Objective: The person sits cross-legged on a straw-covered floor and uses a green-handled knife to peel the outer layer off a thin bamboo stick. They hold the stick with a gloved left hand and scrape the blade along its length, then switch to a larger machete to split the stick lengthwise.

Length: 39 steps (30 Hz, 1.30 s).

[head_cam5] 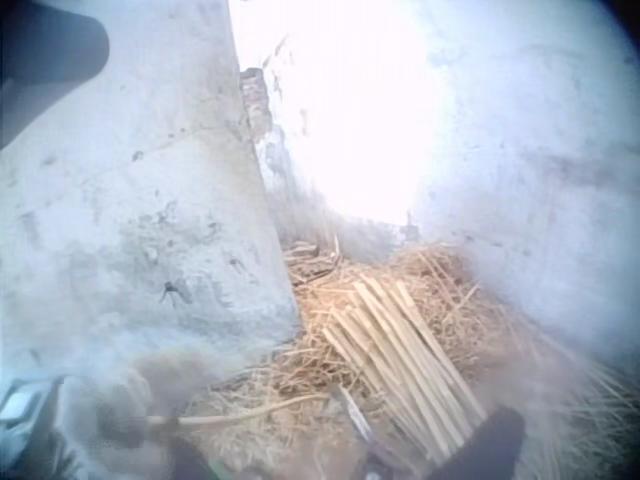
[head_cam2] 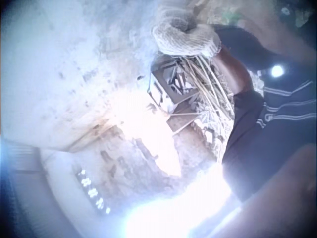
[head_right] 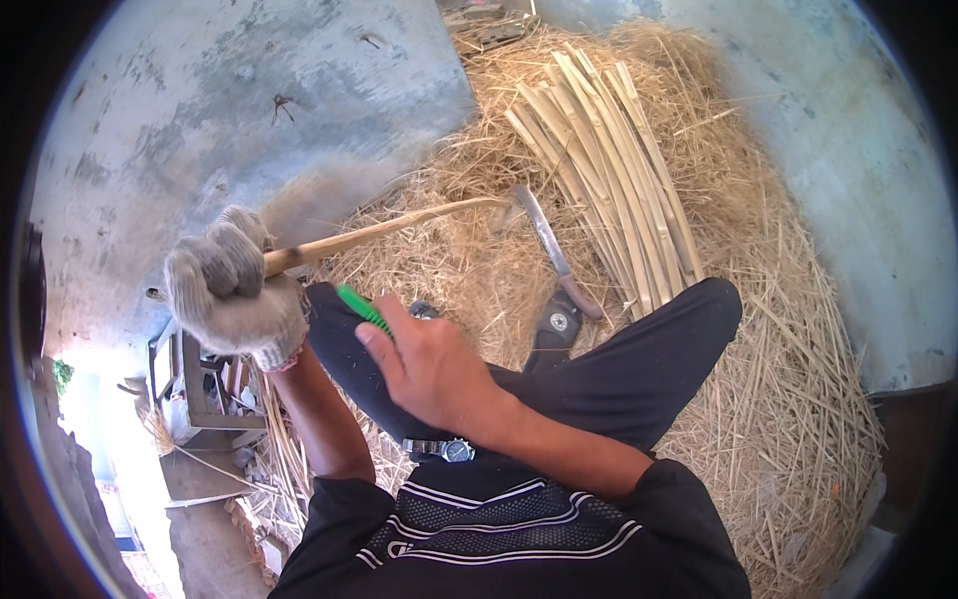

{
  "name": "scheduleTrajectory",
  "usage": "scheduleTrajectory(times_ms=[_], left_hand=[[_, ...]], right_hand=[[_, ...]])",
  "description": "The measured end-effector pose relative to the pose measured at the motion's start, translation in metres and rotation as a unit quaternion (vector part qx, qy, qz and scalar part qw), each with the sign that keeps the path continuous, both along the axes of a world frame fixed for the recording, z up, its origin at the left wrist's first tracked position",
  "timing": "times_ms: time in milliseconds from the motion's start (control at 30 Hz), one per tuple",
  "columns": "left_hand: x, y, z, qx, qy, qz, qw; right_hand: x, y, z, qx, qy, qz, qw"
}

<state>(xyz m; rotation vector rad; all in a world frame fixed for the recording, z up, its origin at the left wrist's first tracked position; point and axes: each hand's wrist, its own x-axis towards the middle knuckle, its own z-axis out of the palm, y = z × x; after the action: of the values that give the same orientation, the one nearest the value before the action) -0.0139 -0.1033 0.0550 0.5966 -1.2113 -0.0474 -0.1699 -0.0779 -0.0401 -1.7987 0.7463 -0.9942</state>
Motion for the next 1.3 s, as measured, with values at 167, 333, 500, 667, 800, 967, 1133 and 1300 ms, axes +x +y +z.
scheduleTrajectory(times_ms=[167, 333, 500, 667, 800, 967, 1133, 1300], left_hand=[[-0.001, -0.005, 0.006, 0.032, 0.175, 0.215, 0.96], [0.0, -0.004, 0.005, 0.052, 0.202, 0.288, 0.935], [-0.011, -0.003, 0.001, 0.045, 0.24, 0.301, 0.922], [0.0, 0.009, -0.006, 0.02, 0.105, 0.082, 0.991], [0.002, 0.009, -0.011, -0.016, 0.031, 0.014, 0.999], [0.002, 0.007, -0.014, -0.034, -0.016, -0.053, 0.998], [0.014, 0.008, -0.014, -0.036, -0.045, -0.1, 0.993], [0.003, 0.01, -0.012, -0.036, -0.071, -0.127, 0.989]], right_hand=[[-0.004, -0.017, -0.032, 0.084, 0.008, -0.04, 0.996], [-0.004, -0.01, -0.001, 0.034, -0.015, 0.008, 0.999], [0.009, -0.001, 0.014, -0.015, -0.049, 0.039, 0.998], [0.015, -0.011, 0.002, 0.032, 0.105, -0.012, 0.994], [0.006, -0.007, 0.013, 0.015, 0.07, 0.021, 0.997], [0.016, -0.012, -0.005, 0.0, 0.095, -0.04, 0.995], [0.015, -0.032, -0.026, -0.012, 0.094, -0.037, 0.995], [0.016, -0.002, 0.003, -0.043, 0.002, -0.021, 0.999]])
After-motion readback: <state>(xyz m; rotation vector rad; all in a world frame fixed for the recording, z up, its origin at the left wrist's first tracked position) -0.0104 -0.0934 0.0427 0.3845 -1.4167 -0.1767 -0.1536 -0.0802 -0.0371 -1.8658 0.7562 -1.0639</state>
